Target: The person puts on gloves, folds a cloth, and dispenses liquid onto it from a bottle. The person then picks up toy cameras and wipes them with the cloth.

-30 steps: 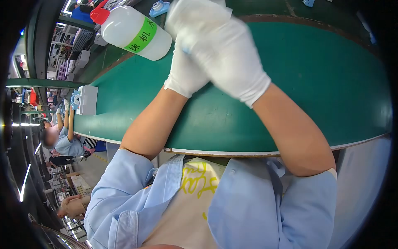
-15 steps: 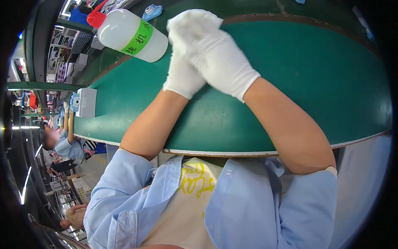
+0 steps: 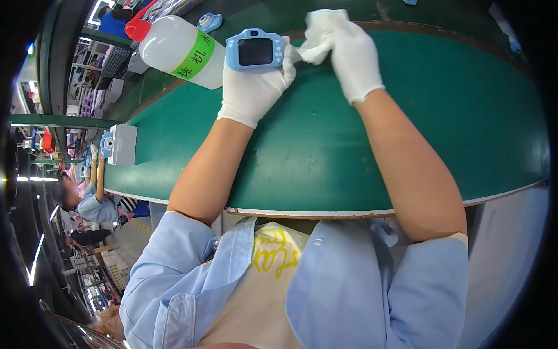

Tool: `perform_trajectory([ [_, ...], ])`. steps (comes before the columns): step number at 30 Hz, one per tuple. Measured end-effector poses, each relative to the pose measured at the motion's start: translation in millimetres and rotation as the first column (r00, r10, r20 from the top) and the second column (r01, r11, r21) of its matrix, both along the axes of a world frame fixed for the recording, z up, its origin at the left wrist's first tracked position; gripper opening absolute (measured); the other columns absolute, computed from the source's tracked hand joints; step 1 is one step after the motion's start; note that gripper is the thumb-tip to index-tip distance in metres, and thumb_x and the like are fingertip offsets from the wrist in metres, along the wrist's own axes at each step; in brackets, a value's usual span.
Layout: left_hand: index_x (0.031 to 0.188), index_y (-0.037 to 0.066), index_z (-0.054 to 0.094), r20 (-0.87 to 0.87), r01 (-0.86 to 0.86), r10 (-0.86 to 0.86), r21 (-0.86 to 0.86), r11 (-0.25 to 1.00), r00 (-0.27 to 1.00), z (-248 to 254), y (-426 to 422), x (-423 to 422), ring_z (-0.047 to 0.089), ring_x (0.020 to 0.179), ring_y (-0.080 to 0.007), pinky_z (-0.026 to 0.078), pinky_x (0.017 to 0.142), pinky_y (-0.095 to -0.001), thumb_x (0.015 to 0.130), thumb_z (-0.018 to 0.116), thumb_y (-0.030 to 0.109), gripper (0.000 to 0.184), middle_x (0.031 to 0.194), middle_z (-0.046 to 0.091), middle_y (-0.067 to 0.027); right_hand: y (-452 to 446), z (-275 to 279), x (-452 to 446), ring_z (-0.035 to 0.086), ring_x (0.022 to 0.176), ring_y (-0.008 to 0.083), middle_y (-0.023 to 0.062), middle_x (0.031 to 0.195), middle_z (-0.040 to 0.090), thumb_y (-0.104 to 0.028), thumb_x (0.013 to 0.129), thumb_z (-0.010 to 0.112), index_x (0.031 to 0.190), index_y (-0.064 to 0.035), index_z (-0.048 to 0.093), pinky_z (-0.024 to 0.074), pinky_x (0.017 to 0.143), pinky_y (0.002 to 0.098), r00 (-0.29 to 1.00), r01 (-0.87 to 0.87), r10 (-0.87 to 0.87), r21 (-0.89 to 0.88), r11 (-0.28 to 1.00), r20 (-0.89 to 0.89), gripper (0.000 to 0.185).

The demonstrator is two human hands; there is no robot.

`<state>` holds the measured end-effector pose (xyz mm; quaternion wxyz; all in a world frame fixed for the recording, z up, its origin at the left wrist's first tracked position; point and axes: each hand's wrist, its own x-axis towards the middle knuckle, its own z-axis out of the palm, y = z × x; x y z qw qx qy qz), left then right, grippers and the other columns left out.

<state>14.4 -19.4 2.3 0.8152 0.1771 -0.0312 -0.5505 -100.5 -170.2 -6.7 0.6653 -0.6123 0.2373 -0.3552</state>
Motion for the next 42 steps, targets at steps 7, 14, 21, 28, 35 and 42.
perform_trajectory([
  [7, 0.118, 0.006, 0.053, 0.712, -0.653, 0.327, 0.241, 0.718, 0.622, 6.4, -76.8, 49.5, 0.053, 0.105, -0.0282, 0.053, 0.085, -0.0428, 0.091, 0.063, 0.040, 0.044, 0.120, 0.051, -0.0142, -15.5, 22.2, -9.1, 0.058, 0.082, 0.0133, 0.0058, 0.095, 0.064, -0.034, 0.097, 0.054, 0.114, -0.0020, 0.061, 0.0458, 0.071, 0.0263, 0.980, 0.135, -0.098, 0.214, 0.968, -0.171, 0.037],
  [14, 0.128, 0.014, 0.057, 0.840, -0.993, -0.542, 0.071, 0.090, 0.011, -23.3, -105.4, 114.4, 0.027, 0.140, -0.0371, 0.027, 0.111, -0.0521, 0.081, 0.069, 0.040, 0.055, 0.151, 0.032, -0.0170, -23.8, -0.7, -3.4, 0.057, 0.072, 0.0123, 0.0051, 0.093, 0.065, -0.028, 0.099, 0.051, 0.115, -0.0006, 0.063, 0.0459, 0.060, 0.0274, 0.999, 0.000, 0.010, 0.217, 0.976, -0.045, 0.033],
  [21, 0.116, -0.001, 0.061, 0.895, -0.781, -0.264, -0.134, 0.610, -0.359, -15.0, -71.4, 55.1, 0.046, 0.124, -0.0342, 0.038, 0.105, -0.0397, 0.086, 0.066, 0.029, 0.043, 0.123, 0.057, -0.0206, -30.9, -8.8, -1.2, 0.061, 0.096, 0.0162, 0.0080, 0.109, 0.065, -0.031, 0.099, 0.055, 0.122, -0.0002, 0.060, 0.0480, 0.080, 0.0270, 0.994, -0.091, 0.045, 0.491, 0.867, 0.104, 0.038],
  [28, 0.119, 0.007, 0.060, 0.899, -0.530, -0.341, 0.153, 0.834, -0.277, -2.9, 27.7, -38.5, 0.043, 0.133, -0.0346, 0.037, 0.108, -0.0409, 0.089, 0.067, 0.023, 0.035, 0.136, 0.049, -0.0207, -34.8, -11.6, 1.8, 0.063, 0.102, 0.0210, 0.0107, 0.113, 0.063, -0.025, 0.098, 0.059, 0.121, 0.0001, 0.057, 0.0513, 0.087, 0.0316, 0.978, -0.128, 0.023, 0.510, 0.851, 0.207, 0.034],
  [35, 0.111, 0.008, 0.064, 0.860, -0.437, -0.240, 0.023, 0.899, -0.450, -13.3, 53.0, -33.6, 0.053, 0.120, -0.0363, 0.042, 0.104, -0.0436, 0.086, 0.069, 0.019, 0.028, 0.115, 0.063, -0.0143, -72.9, -1.4, -4.5, 0.064, 0.102, 0.0240, 0.0134, 0.115, 0.064, -0.022, 0.101, 0.050, 0.123, 0.0033, 0.056, 0.0515, 0.089, 0.0326, 0.988, -0.090, 0.030, 0.399, 0.912, 0.154, 0.034],
  [42, 0.114, 0.010, 0.063, 0.811, -0.313, -0.174, -0.012, 0.950, -0.558, -16.2, 55.6, -25.1, 0.049, 0.127, -0.0340, 0.035, 0.110, -0.0455, 0.087, 0.069, 0.028, 0.033, 0.120, 0.062, -0.0107, -210.1, 41.2, 38.8, 0.065, 0.095, 0.0265, 0.0176, 0.101, 0.067, -0.031, 0.101, 0.046, 0.112, -0.0021, 0.062, 0.0514, 0.080, 0.0375, 0.892, 0.358, -0.447, -0.500, 0.788, -0.065, 0.035],
])
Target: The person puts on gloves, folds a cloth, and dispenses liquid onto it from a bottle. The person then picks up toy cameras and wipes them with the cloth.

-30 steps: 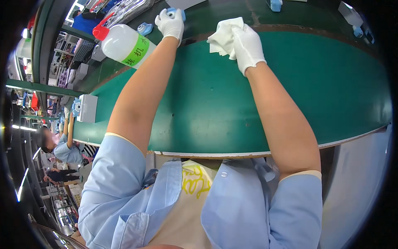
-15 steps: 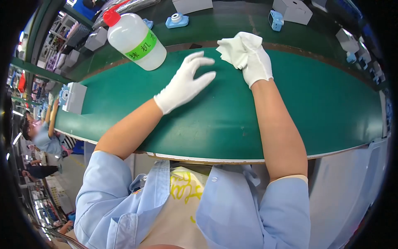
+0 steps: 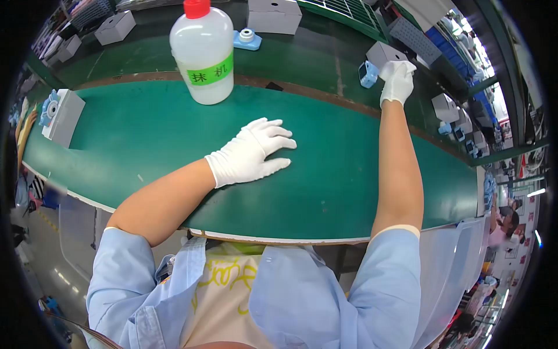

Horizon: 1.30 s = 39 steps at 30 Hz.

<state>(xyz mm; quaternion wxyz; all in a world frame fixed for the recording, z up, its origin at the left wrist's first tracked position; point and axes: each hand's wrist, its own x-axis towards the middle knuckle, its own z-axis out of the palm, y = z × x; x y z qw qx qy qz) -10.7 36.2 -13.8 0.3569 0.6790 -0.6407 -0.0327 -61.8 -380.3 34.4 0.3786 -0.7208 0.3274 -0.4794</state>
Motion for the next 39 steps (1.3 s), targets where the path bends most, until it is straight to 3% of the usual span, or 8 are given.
perform_trajectory([
  [2, 0.116, 0.011, 0.063, -0.008, 0.013, -0.013, 0.003, 1.000, 1.000, -2.6, -0.9, 1.8, 0.047, 0.129, -0.0336, 0.034, 0.110, -0.0454, 0.088, 0.068, 0.030, 0.035, 0.122, 0.061, -0.0103, -70.2, -47.1, 34.0, 0.064, 0.099, 0.0342, 0.0233, 0.103, 0.065, -0.025, 0.099, 0.047, 0.111, -0.0019, 0.061, 0.0486, 0.087, 0.0433, 0.983, 0.058, -0.177, -0.811, 0.583, -0.056, 0.030],
  [8, 0.118, 0.010, 0.063, -0.107, 0.044, -0.037, 0.059, 0.997, 0.994, 4.5, 1.3, 9.4, 0.049, 0.127, -0.0335, 0.037, 0.109, -0.0437, 0.091, 0.064, 0.031, 0.034, 0.123, 0.061, -0.0105, 10.7, -47.2, 49.9, 0.066, 0.095, 0.0327, 0.0164, 0.107, 0.067, -0.011, 0.082, 0.068, 0.115, -0.0028, 0.059, 0.0521, 0.084, 0.0406, 0.692, -0.087, -0.288, -0.473, 0.877, -0.661, 0.035],
  [17, 0.142, 0.003, 0.040, -0.941, -0.201, -0.028, -0.100, 0.975, 0.338, -1.8, -8.3, 26.9, 0.054, 0.122, -0.0234, 0.041, 0.106, -0.0344, 0.101, 0.051, 0.036, 0.054, 0.132, 0.054, -0.0165, 188.0, 20.1, 31.5, 0.058, 0.111, 0.0159, 0.0090, 0.124, 0.058, -0.016, 0.100, 0.052, 0.134, 0.0006, 0.049, 0.0492, 0.093, 0.0291, 0.682, -0.687, 0.694, 0.526, 0.501, 0.231, 0.038],
  [24, 0.142, 0.008, 0.036, -0.845, -0.231, -0.347, -0.273, 0.934, -0.406, 32.2, 8.7, 6.1, 0.045, 0.130, -0.0202, 0.037, 0.109, -0.0384, 0.102, 0.043, 0.048, 0.057, 0.140, 0.048, -0.0087, 317.1, -2.4, -6.9, 0.048, 0.125, 0.0373, 0.0191, 0.135, 0.053, -0.014, 0.085, 0.062, 0.132, -0.0039, 0.055, 0.0373, 0.107, 0.0443, 0.759, -0.651, 0.464, -0.503, 0.569, -0.458, 0.049],
  [30, 0.122, 0.013, 0.050, -0.548, -0.099, -0.027, -0.200, 0.975, 0.836, -22.0, 2.1, 35.5, 0.055, 0.106, -0.0186, 0.046, 0.092, -0.0337, 0.099, 0.045, 0.018, 0.024, 0.116, 0.056, -0.0056, 330.8, 7.2, -16.7, 0.045, 0.129, 0.0362, 0.0086, 0.135, 0.056, -0.012, 0.073, 0.061, 0.127, -0.0107, 0.061, 0.0359, 0.107, 0.0463, 0.698, -0.713, 0.379, -0.641, 0.284, -0.608, 0.054],
  [34, 0.115, 0.015, 0.050, -0.975, -0.230, -0.104, -0.149, 0.962, 0.198, 19.7, -1.7, 9.2, 0.054, 0.086, -0.0122, 0.046, 0.073, -0.0276, 0.098, 0.045, 0.054, 0.043, 0.098, 0.056, -0.0002, 310.9, 4.2, 8.3, 0.055, 0.117, 0.0348, 0.0126, 0.122, 0.063, -0.014, 0.091, 0.054, 0.121, -0.0077, 0.064, 0.0389, 0.106, 0.0413, 0.682, -0.683, 0.667, -0.585, 0.436, -0.299, 0.032],
  [37, 0.140, 0.018, 0.044, -0.990, -0.136, -0.056, -0.038, 0.990, -0.131, 31.2, 1.3, 5.9, 0.053, 0.114, -0.0104, 0.048, 0.088, -0.0347, 0.091, 0.044, 0.070, 0.071, 0.124, 0.056, 0.0015, 319.0, 12.5, -11.4, 0.060, 0.110, 0.0290, 0.0128, 0.115, 0.066, -0.022, 0.101, 0.044, 0.120, -0.0019, 0.058, 0.0409, 0.103, 0.0365, 0.752, -0.635, 0.650, 0.390, 0.667, 0.114, 0.031],
  [39, 0.140, 0.016, 0.044, -0.983, -0.123, -0.100, -0.081, 0.989, -0.153, 32.8, 0.5, 10.5, 0.054, 0.113, -0.0116, 0.048, 0.089, -0.0345, 0.091, 0.044, 0.069, 0.072, 0.125, 0.056, 0.0003, 319.7, 7.7, -5.1, 0.056, 0.117, 0.0312, 0.0143, 0.121, 0.062, -0.021, 0.100, 0.045, 0.120, -0.0023, 0.057, 0.0385, 0.106, 0.0377, 0.703, -0.673, 0.708, -0.380, 0.635, -0.061, 0.030],
])
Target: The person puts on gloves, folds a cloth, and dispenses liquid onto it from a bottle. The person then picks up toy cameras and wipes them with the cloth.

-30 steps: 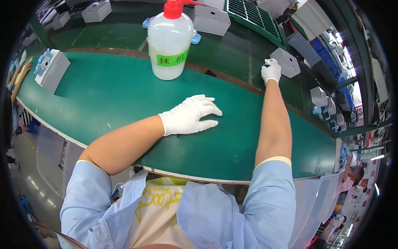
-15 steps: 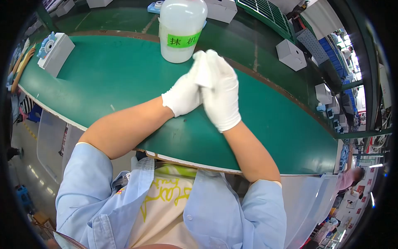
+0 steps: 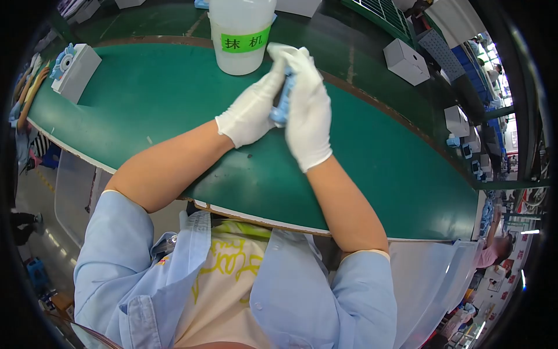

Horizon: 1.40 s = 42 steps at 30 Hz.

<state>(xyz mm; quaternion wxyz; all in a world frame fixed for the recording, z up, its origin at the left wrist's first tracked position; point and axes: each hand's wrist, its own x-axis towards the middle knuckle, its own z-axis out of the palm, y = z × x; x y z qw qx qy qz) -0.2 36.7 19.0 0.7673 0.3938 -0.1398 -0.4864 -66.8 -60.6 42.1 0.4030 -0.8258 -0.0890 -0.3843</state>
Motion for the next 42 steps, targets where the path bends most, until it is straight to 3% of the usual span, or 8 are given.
perform_trajectory([
  [4, 0.126, 0.008, 0.050, -0.198, 0.162, -0.431, -0.729, 0.665, 0.880, -49.1, -0.1, 36.3, 0.056, 0.115, -0.0194, 0.048, 0.097, -0.0346, 0.101, 0.047, 0.022, 0.029, 0.124, 0.057, -0.0083, 19.0, 6.3, -11.9, 0.038, 0.131, 0.0452, 0.0185, 0.137, 0.053, -0.025, 0.092, 0.056, 0.128, -0.0057, 0.059, 0.0276, 0.113, 0.0469, 0.925, -0.202, 0.028, -0.429, 0.880, -0.378, 0.041],
  [6, 0.125, 0.006, 0.050, -0.329, 0.084, -0.295, -0.528, 0.845, 0.897, -35.2, 7.4, 30.6, 0.056, 0.112, -0.0195, 0.047, 0.097, -0.0328, 0.098, 0.050, 0.009, 0.027, 0.122, 0.057, -0.0093, 9.3, 0.4, 1.6, 0.050, 0.117, 0.0389, 0.0128, 0.123, 0.059, -0.015, 0.078, 0.061, 0.115, -0.0087, 0.064, 0.0393, 0.102, 0.0488, 0.996, 0.084, -0.050, -0.573, 0.815, 0.075, 0.038],
  [9, 0.123, 0.008, 0.052, 0.586, -0.025, -0.067, 0.147, 0.989, 0.808, -4.9, 8.2, 1.7, 0.058, 0.103, -0.0190, 0.051, 0.087, -0.0323, 0.101, 0.048, 0.017, 0.024, 0.117, 0.058, -0.0073, -2.5, 7.9, -4.9, 0.054, 0.111, 0.0330, 0.0128, 0.119, 0.062, -0.018, 0.096, 0.048, 0.113, -0.0070, 0.063, 0.0435, 0.096, 0.0372, 0.985, 0.030, -0.036, -0.039, 0.999, -0.168, 0.026],
  [11, 0.115, 0.010, 0.054, -0.038, 0.177, -0.177, 0.010, 0.984, 0.984, -0.4, 5.9, -0.3, 0.060, 0.080, -0.0137, 0.052, 0.064, -0.0299, 0.103, 0.041, 0.046, 0.040, 0.098, 0.059, -0.0027, -9.1, 2.8, -20.2, 0.056, 0.113, 0.0269, 0.0125, 0.126, 0.060, -0.029, 0.106, 0.033, 0.122, -0.0018, 0.058, 0.0422, 0.099, 0.0341, 0.901, 0.138, 0.156, 0.608, 0.782, -0.406, 0.040],
  [18, 0.110, 0.013, 0.053, -0.417, -0.110, 0.114, 0.032, 0.993, 0.902, 0.1, -1.2, -7.6, 0.057, 0.074, -0.0127, 0.046, 0.059, -0.0297, 0.100, 0.041, 0.055, 0.046, 0.088, 0.056, -0.0009, -1.7, 1.8, -10.4, 0.057, 0.113, 0.0303, 0.0163, 0.126, 0.060, -0.036, 0.099, 0.047, 0.120, -0.0028, 0.063, 0.0424, 0.096, 0.0355, 0.977, -0.207, 0.196, -0.158, 0.966, -0.082, 0.042],
  [26, 0.148, 0.005, 0.018, 0.577, -0.274, 0.208, 0.029, 0.961, 0.790, -0.5, -3.7, -41.6, 0.046, 0.124, -0.0190, 0.040, 0.103, -0.0313, 0.089, 0.067, 0.049, 0.088, 0.132, 0.045, -0.0114, -13.0, -16.4, -16.4, 0.062, 0.084, 0.0207, 0.0092, 0.101, 0.067, -0.023, 0.098, 0.051, 0.096, -0.0040, 0.064, 0.0485, 0.078, 0.0305, 0.938, 0.268, -0.176, 0.302, 0.915, -0.300, 0.024],
  [31, 0.150, 0.005, 0.011, 0.356, -0.025, -0.015, 0.108, 0.994, 0.934, 1.2, -1.8, -22.7, 0.045, 0.124, -0.0194, 0.041, 0.103, -0.0339, 0.085, 0.071, 0.047, 0.098, 0.134, 0.042, -0.0131, -16.5, -11.8, -13.8, 0.059, 0.086, 0.0128, 0.0036, 0.099, 0.064, -0.032, 0.103, 0.044, 0.098, -0.0017, 0.063, 0.0478, 0.079, 0.0282, 0.924, 0.283, 0.029, 0.734, 0.617, -0.381, 0.036],
  [42, 0.112, 0.012, 0.059, -0.439, -0.142, -0.017, -0.326, 0.935, 0.898, 4.9, 8.8, 6.3, 0.062, 0.100, -0.0150, 0.052, 0.089, -0.0327, 0.096, 0.062, 0.028, 0.022, 0.107, 0.063, -0.0005, -13.4, -14.5, -8.7, 0.049, 0.122, 0.0459, 0.0111, 0.120, 0.064, -0.024, 0.090, 0.057, 0.091, -0.0114, 0.074, 0.0180, 0.114, 0.0578, 0.991, 0.100, -0.065, -0.311, 0.945, 0.121, 0.021],
])
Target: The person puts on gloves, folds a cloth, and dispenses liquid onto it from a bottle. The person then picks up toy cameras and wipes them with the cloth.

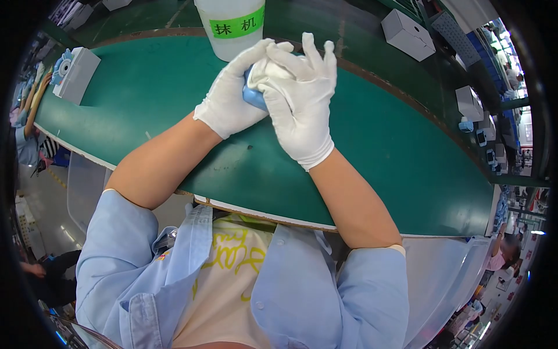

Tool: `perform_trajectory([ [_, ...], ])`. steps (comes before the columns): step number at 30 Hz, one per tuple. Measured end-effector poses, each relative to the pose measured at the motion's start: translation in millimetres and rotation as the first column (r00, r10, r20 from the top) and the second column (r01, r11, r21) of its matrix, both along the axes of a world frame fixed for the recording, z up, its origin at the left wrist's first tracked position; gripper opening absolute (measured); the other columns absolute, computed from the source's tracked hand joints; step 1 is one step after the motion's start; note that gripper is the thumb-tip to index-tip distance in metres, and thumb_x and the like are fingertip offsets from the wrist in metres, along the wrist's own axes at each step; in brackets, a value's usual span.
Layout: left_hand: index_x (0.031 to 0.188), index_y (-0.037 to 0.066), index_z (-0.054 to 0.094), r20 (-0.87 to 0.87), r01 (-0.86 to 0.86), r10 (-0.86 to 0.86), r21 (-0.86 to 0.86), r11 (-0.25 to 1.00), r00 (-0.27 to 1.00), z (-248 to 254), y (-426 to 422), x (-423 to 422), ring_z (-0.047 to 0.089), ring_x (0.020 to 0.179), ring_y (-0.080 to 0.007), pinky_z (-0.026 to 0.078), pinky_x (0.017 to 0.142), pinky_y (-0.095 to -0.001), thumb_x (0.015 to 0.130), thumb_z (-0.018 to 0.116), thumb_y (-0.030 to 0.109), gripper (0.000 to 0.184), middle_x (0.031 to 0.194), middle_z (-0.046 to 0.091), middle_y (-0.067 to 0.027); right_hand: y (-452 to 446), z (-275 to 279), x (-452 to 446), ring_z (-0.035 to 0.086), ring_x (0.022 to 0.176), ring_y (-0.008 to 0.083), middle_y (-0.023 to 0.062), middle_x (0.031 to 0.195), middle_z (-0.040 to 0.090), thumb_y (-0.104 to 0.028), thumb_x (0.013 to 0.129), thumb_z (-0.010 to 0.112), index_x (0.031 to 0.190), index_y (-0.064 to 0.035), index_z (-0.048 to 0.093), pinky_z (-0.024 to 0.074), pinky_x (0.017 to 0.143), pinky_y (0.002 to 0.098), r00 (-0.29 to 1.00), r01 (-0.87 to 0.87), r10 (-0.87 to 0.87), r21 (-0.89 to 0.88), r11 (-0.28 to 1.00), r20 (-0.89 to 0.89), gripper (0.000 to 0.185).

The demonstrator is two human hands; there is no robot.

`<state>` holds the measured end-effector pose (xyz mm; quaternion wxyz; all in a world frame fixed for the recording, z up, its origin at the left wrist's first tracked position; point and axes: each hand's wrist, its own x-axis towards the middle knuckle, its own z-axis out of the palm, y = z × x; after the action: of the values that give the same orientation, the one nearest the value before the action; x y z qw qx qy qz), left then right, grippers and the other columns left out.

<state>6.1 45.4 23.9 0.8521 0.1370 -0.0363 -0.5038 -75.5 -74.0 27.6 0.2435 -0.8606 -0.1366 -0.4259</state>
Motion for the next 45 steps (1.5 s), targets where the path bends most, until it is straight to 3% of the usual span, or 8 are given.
perform_trajectory([
  [8, 0.125, 0.007, 0.051, 0.239, 0.013, -0.017, 0.018, 1.000, 0.971, -2.4, -2.3, -10.8, 0.058, 0.110, -0.0141, 0.047, 0.100, -0.0345, 0.097, 0.061, 0.022, 0.033, 0.120, 0.058, -0.0037, -9.1, -6.7, -1.0, 0.055, 0.116, 0.0344, 0.0099, 0.117, 0.063, -0.017, 0.094, 0.054, 0.094, -0.0053, 0.070, 0.0318, 0.108, 0.0468, 0.998, -0.068, 0.065, 0.268, 0.961, 0.019, 0.020],
  [11, 0.122, 0.010, 0.048, 0.194, 0.034, -0.041, 0.039, 0.999, 0.980, -12.1, -5.4, -8.7, 0.057, 0.111, -0.0142, 0.048, 0.100, -0.0369, 0.094, 0.065, 0.018, 0.033, 0.117, 0.056, -0.0024, 4.8, -8.7, -1.9, 0.060, 0.108, 0.0166, 0.0087, 0.116, 0.063, -0.011, 0.102, 0.048, 0.110, 0.0016, 0.064, 0.0453, 0.092, 0.0259, 0.965, -0.072, 0.244, 0.790, 0.609, -0.100, 0.023],
  [19, 0.126, 0.006, 0.051, 0.302, 0.116, -0.161, 0.162, 0.980, 0.940, -5.3, -4.2, -2.9, 0.062, 0.104, -0.0177, 0.052, 0.095, -0.0363, 0.095, 0.064, 0.023, 0.037, 0.117, 0.059, -0.0056, -34.5, 1.8, -5.9, 0.063, 0.084, 0.0130, 0.0065, 0.097, 0.065, -0.038, 0.103, 0.047, 0.109, -0.0001, 0.058, 0.0500, 0.070, 0.0252, 0.981, 0.166, 0.064, 0.960, 0.225, -0.185, 0.040],
  [24, 0.139, 0.011, 0.042, 0.288, 0.024, -0.031, 0.028, 0.999, 0.957, -6.2, -6.9, -9.9, 0.052, 0.124, -0.0209, 0.046, 0.105, -0.0403, 0.096, 0.058, 0.042, 0.056, 0.130, 0.056, -0.0057, -7.4, 12.9, -6.9, 0.058, 0.111, 0.0298, 0.0128, 0.123, 0.061, -0.010, 0.090, 0.056, 0.114, -0.0054, 0.065, 0.0443, 0.098, 0.0399, 0.989, -0.110, 0.110, 0.009, 0.994, -0.097, 0.026],
  [26, 0.129, 0.012, 0.052, -0.006, 0.158, -0.174, -0.391, 0.907, 0.985, -28.8, -4.8, 13.9, 0.054, 0.120, -0.0197, 0.045, 0.103, -0.0383, 0.093, 0.052, 0.058, 0.059, 0.125, 0.058, -0.0041, 12.2, 4.6, -4.6, 0.049, 0.118, 0.0358, 0.0140, 0.124, 0.061, -0.016, 0.087, 0.060, 0.121, -0.0131, 0.066, 0.0323, 0.106, 0.0451, 0.984, -0.104, 0.091, -0.084, 0.991, -0.153, 0.035],
  [34, 0.124, 0.005, 0.054, 0.280, -0.040, 0.005, 0.121, 0.992, 0.960, 2.6, -0.6, 5.8, 0.061, 0.108, -0.0196, 0.048, 0.100, -0.0402, 0.095, 0.057, 0.047, 0.052, 0.114, 0.063, -0.0079, -2.8, 3.9, -6.7, 0.063, 0.084, 0.0299, 0.0122, 0.089, 0.069, -0.009, 0.095, 0.048, 0.084, -0.0025, 0.063, 0.0475, 0.082, 0.0373, 0.974, -0.193, 0.222, 0.346, 0.918, -0.044, 0.020],
  [38, 0.125, 0.004, 0.052, 0.526, 0.033, -0.164, 0.248, 0.968, 0.835, -5.3, 3.5, 4.1, 0.066, 0.097, -0.0208, 0.056, 0.081, -0.0368, 0.097, 0.053, 0.048, 0.052, 0.112, 0.063, -0.0107, 1.2, 18.8, -11.3, 0.059, 0.078, 0.0170, 0.0090, 0.095, 0.068, -0.019, 0.102, 0.045, 0.090, 0.0007, 0.061, 0.0471, 0.075, 0.0286, 0.978, 0.140, 0.082, 0.896, 0.422, -0.192, 0.028],
  [45, 0.127, 0.012, 0.052, 0.260, -0.019, -0.073, 0.334, 0.942, 0.963, -1.6, -4.8, -14.1, 0.061, 0.111, -0.0170, 0.051, 0.096, -0.0370, 0.094, 0.057, 0.055, 0.054, 0.123, 0.061, -0.0037, -6.5, -4.2, -4.8, 0.057, 0.115, 0.0404, 0.0186, 0.119, 0.065, -0.014, 0.098, 0.048, 0.110, 0.0018, 0.063, 0.0353, 0.109, 0.0459, 0.988, -0.114, 0.135, 0.234, 0.965, -0.076, 0.025],
])
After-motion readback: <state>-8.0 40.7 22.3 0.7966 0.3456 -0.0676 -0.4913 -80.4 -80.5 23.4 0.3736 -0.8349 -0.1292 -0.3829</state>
